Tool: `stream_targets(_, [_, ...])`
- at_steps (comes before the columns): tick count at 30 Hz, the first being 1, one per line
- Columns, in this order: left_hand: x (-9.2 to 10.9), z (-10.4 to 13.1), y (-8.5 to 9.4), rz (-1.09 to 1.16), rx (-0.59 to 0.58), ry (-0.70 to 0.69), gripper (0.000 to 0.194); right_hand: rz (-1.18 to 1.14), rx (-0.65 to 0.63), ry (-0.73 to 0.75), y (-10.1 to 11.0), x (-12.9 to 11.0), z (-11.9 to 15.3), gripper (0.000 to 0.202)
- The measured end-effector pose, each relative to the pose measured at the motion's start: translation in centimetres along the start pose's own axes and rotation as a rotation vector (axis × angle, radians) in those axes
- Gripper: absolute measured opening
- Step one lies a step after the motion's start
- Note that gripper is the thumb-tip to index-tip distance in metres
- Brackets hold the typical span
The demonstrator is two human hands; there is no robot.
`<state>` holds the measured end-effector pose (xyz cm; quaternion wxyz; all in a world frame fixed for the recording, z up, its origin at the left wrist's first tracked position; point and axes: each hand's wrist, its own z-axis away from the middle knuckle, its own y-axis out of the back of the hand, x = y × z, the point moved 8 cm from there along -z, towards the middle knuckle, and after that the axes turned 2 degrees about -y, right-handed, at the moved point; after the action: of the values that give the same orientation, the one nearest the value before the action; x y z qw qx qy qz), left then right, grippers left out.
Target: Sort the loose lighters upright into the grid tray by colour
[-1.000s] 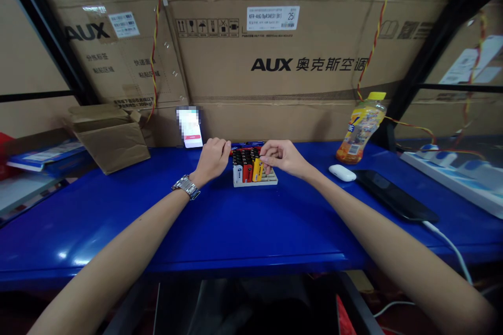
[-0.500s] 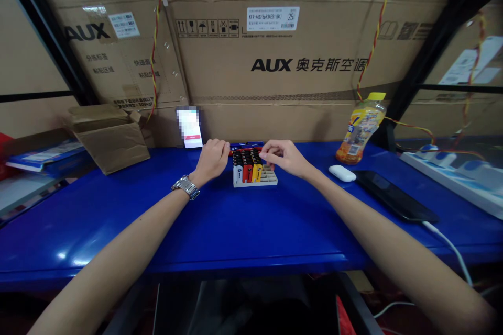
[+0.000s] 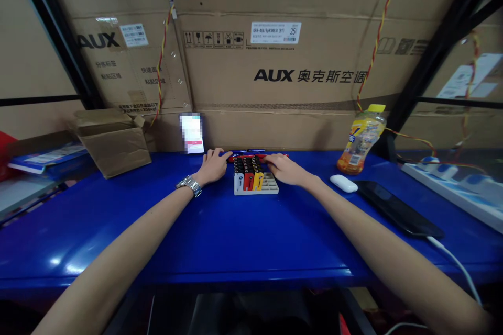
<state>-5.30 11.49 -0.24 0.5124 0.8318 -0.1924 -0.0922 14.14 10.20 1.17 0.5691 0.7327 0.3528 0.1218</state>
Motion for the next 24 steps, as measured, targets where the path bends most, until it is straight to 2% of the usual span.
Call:
stream_targets(3, [0.1, -0.4, -1.0, 0.022, -0.108, 0.034, 0.042, 0.168, 0.061, -0.118, 0.5, 2.5, -1.0, 0.034])
stream_targets(6, [0.9, -0.5, -1.2, 0.012, -0.133, 0.032, 0.034, 0.266, 0.015, -0.185, -0.1, 4.1, -2.4, 0.041])
stream_targets(10, [2.4, -0.5, -0.7, -0.024, -0.1, -0.065, 0.025, 0.319, -0.142, -0.187, -2.1, 4.3, -4.2, 0.048])
stream_targets(12, [2.9, -0.5, -0.8, -0.003, -0.134, -0.114, 0.021, 0.327, -0.194, -0.198, -2.7, 4.3, -4.6, 0.043])
stream_targets(15, [3.5, -0.7, -1.1, 0.112, -0.214, -0.228, 0.017, 0.31, -0.214, -0.199, -2.3, 4.0, -4.5, 0.035])
stream_targets(19, [3.9, -1.1, -0.8, 0.222, -0.268, -0.348, 0.03, 0.258, -0.254, -0.161, -1.1, 3.3, -3.5, 0.035])
stream_targets(24, [3.4, -2.7, -0.9, 0.158, -0.377, -0.31, 0.063, 0.219, -0.274, -0.035, -0.2, 2.1, -2.0, 0.024])
